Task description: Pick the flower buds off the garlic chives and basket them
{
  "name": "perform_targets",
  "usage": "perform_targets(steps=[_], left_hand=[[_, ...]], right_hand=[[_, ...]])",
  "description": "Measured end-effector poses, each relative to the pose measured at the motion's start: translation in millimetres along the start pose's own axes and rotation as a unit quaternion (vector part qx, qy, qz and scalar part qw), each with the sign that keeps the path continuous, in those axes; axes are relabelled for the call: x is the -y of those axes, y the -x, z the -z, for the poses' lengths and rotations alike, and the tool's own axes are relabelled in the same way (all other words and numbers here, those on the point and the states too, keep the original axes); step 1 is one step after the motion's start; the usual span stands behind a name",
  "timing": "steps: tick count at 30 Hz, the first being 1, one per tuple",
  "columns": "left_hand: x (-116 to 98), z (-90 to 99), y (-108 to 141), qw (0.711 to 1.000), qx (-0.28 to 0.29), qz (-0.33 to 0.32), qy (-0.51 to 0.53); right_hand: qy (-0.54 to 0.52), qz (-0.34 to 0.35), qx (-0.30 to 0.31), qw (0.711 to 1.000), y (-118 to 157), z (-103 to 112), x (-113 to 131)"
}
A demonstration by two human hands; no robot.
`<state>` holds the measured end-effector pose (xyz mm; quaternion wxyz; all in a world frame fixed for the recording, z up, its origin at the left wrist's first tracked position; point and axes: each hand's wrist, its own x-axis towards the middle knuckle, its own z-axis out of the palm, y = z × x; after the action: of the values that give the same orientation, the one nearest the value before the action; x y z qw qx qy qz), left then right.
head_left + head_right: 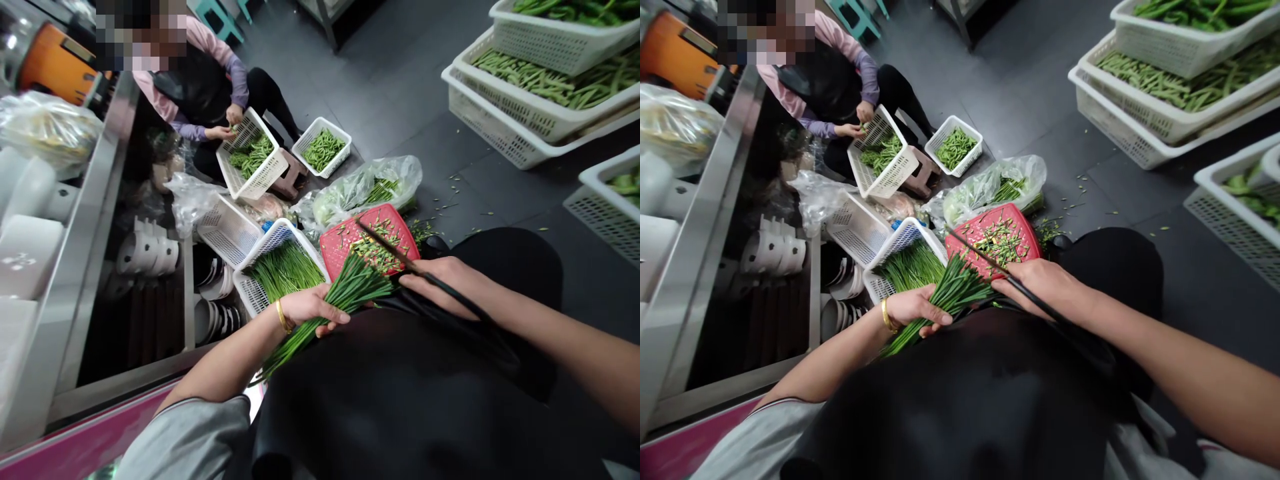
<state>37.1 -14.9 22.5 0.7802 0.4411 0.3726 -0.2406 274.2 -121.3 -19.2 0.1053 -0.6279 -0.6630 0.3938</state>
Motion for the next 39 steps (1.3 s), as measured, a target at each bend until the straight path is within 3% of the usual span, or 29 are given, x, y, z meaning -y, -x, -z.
perform_targets(steps=[4,9,13,15,18,20,23,28,31,33,35,37,39], left_hand=[[5,4.7,3,0.997,-0.052,-0.027,0.048],[8,5.2,-2,0.993,-0.095,-0.058,0.045],[7,0.2,-5,0.992,-0.109,-0.059,0.013],[8,-0.6,-4,0.99,-0.124,-0.058,0.017],[6,2.4,1,0.986,-0.15,-0.059,0.033],[2,6.8,6,0.981,-0.17,-0.079,0.052],[-13,13.4,20,0.96,-0.215,-0.161,0.073],[-36,14.0,37,0.901,-0.304,-0.303,0.057],[-31,12.6,35,0.892,-0.322,-0.314,0.049],[-22,12.9,30,0.891,-0.326,-0.315,0.042],[-15,13.3,24,0.889,-0.329,-0.318,0.033],[-10,12.6,20,0.891,-0.323,-0.318,0.024],[-11,10.2,17,0.896,-0.311,-0.315,0.018]], right_hand=[[-0.082,-0.014,-0.047,0.995,11,-9,-21],[0.106,-0.007,-0.021,0.994,14,-7,-4],[0.16,-0.017,-0.035,0.986,6,-1,13],[0.147,-0.033,-0.063,0.987,5,0,6],[0.041,-0.055,-0.077,0.995,1,-3,-18],[-0.011,-0.063,-0.034,0.997,-11,-8,-31],[0.065,-0.078,0.03,0.994,-46,-19,-34],[0.164,-0.056,-0.012,0.985,-110,-42,-15],[0.18,-0.034,-0.029,0.983,-127,-46,-9],[0.193,-0.029,-0.034,0.98,-128,-37,-3],[0.179,-0.018,-0.087,0.98,-122,-18,9],[0.107,0.05,-0.224,0.967,-110,7,29],[0.021,0.176,-0.378,0.909,-95,31,51]])
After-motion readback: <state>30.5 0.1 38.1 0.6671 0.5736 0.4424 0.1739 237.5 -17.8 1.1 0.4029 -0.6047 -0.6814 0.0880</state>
